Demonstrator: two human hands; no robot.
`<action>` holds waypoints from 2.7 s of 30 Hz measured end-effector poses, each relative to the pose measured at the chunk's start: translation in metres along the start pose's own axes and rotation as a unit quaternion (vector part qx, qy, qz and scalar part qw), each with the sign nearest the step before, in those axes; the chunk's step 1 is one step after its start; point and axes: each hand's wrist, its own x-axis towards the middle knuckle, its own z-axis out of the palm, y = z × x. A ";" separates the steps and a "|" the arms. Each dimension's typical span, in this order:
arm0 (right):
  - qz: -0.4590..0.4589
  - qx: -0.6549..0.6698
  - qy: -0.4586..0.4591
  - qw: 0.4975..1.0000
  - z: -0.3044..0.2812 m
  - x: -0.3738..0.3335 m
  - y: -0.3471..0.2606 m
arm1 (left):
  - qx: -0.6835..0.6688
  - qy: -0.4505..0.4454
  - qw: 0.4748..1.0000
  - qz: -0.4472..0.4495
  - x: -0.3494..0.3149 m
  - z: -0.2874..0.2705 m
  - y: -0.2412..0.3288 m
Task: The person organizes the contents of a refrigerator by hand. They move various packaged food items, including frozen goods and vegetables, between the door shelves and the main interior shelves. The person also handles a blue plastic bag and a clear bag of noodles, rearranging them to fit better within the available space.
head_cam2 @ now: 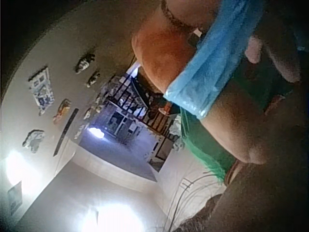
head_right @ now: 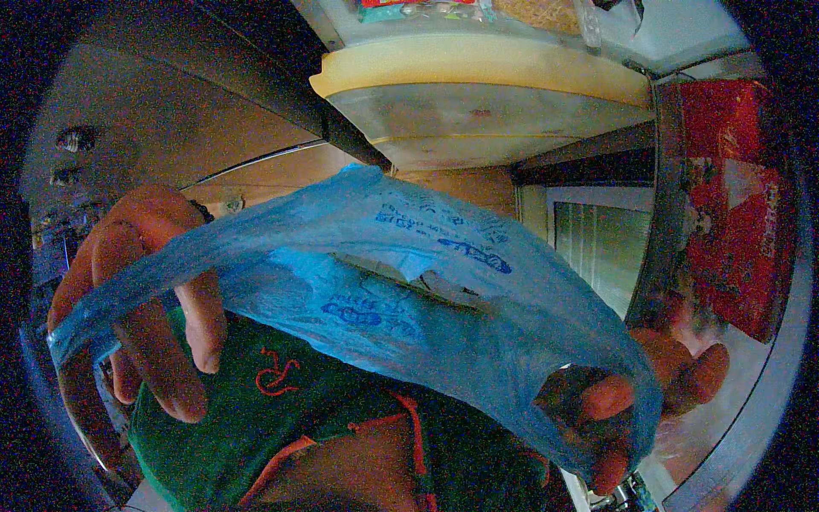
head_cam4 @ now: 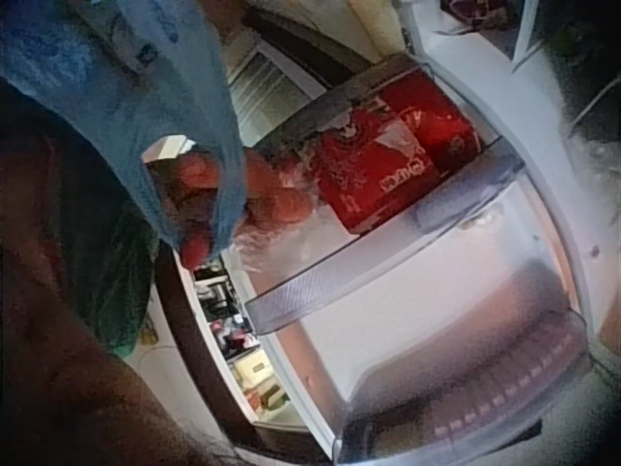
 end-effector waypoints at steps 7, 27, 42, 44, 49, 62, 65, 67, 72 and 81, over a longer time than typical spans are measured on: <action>0.001 -0.002 -0.008 1.000 0.001 0.007 -0.004 | -0.008 0.011 1.000 -0.011 0.000 -0.002 -0.006; -0.021 -0.057 -0.041 0.997 0.014 0.063 -0.033 | 0.048 0.056 0.995 -0.062 0.018 0.001 -0.032; -0.113 -0.054 0.195 0.973 0.034 0.149 -0.011 | 0.276 0.232 0.901 -0.243 -0.003 0.008 -0.104; -0.077 -0.129 0.153 0.977 0.043 0.155 -0.023 | 0.329 0.189 0.864 -0.330 0.001 0.030 -0.112; -0.184 -0.276 0.018 0.943 0.063 0.168 -0.015 | 0.094 0.440 0.859 -0.244 0.013 0.048 -0.184; 0.088 -0.119 0.055 0.987 -0.025 0.077 0.087 | -0.260 0.327 0.907 0.050 0.037 -0.046 -0.181; 0.172 0.257 0.063 0.949 -0.031 0.103 0.139 | -0.211 0.034 0.963 0.166 0.035 -0.092 -0.231; 0.100 0.386 0.208 0.893 -0.054 0.120 0.220 | -0.161 -0.049 0.971 0.169 0.053 -0.096 -0.225; 0.113 0.298 0.272 0.908 0.000 0.111 0.117 | -0.003 0.034 0.998 0.061 0.041 -0.074 -0.194; 0.066 0.144 0.191 0.969 -0.001 0.112 0.072 | 0.200 0.256 0.941 -0.095 0.039 -0.034 -0.148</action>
